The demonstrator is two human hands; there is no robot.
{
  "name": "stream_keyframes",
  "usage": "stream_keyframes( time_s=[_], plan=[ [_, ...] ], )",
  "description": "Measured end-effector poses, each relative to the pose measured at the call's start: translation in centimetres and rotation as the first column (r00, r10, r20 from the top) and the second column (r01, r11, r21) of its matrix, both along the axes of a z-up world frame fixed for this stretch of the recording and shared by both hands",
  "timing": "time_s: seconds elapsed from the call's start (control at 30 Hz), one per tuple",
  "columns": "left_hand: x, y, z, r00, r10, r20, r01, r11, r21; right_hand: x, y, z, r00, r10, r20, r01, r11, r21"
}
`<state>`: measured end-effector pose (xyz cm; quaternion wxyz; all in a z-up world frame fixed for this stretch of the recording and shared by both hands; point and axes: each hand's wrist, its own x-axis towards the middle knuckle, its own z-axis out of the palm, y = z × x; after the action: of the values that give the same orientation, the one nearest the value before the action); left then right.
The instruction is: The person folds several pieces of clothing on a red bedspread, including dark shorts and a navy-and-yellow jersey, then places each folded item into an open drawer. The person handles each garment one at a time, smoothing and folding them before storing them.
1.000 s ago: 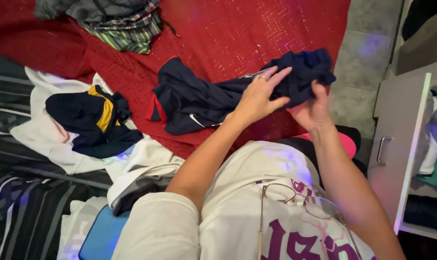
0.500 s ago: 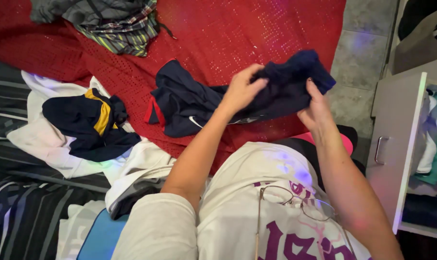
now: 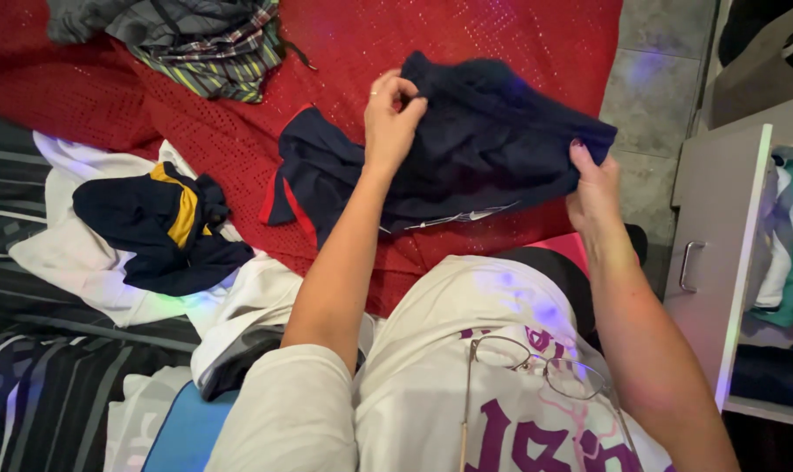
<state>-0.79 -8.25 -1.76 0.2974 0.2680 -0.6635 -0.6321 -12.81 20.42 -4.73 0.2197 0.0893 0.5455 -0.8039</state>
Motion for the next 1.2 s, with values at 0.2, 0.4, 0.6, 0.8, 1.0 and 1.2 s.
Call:
stream_keyframes(
  time_s=[0.2, 0.4, 0.6, 0.8, 1.0, 1.2],
  plan=[
    [0.7, -0.1, -1.7, 0.875, 0.195, 0.442, 0.284, 0.532, -0.798, -1.3, 2.8, -3.4, 0.842, 0.415, -0.346, -0.099, 0.747, 0.657],
    [-1.6, -0.2, -2.4, 0.887, 0.2, 0.416, 0.304, 0.427, -0.852, -0.8, 2.8, -1.9, 0.523, 0.731, -0.438, 0.097, 0.46, 0.883],
    [-4.3, -3.0, -5.1, 0.715, 0.086, 0.693, 0.264, 0.885, -0.383, -2.3, 2.8, -5.5, 0.62, 0.697, -0.36, 0.057, 0.418, 0.907],
    [-5.6, -3.1, -4.5, 0.511, -0.087, 0.855, 0.068, 0.996, 0.061, -2.9, 2.0, -5.6, 0.859, 0.504, -0.083, -0.126, 0.366, 0.922],
    [-7.0, -4.4, -0.9, 0.905, -0.342, 0.253, 0.202, 0.868, 0.453, -4.5, 2.4, -7.0, 0.957, 0.25, 0.149, -0.284, 0.692, 0.664],
    [-7.6, -7.8, 7.8, 0.866, -0.479, -0.147, 0.496, 0.78, 0.383, -9.2, 2.4, 0.9, 0.996, 0.07, 0.061, -0.075, 0.993, 0.096]
  ],
)
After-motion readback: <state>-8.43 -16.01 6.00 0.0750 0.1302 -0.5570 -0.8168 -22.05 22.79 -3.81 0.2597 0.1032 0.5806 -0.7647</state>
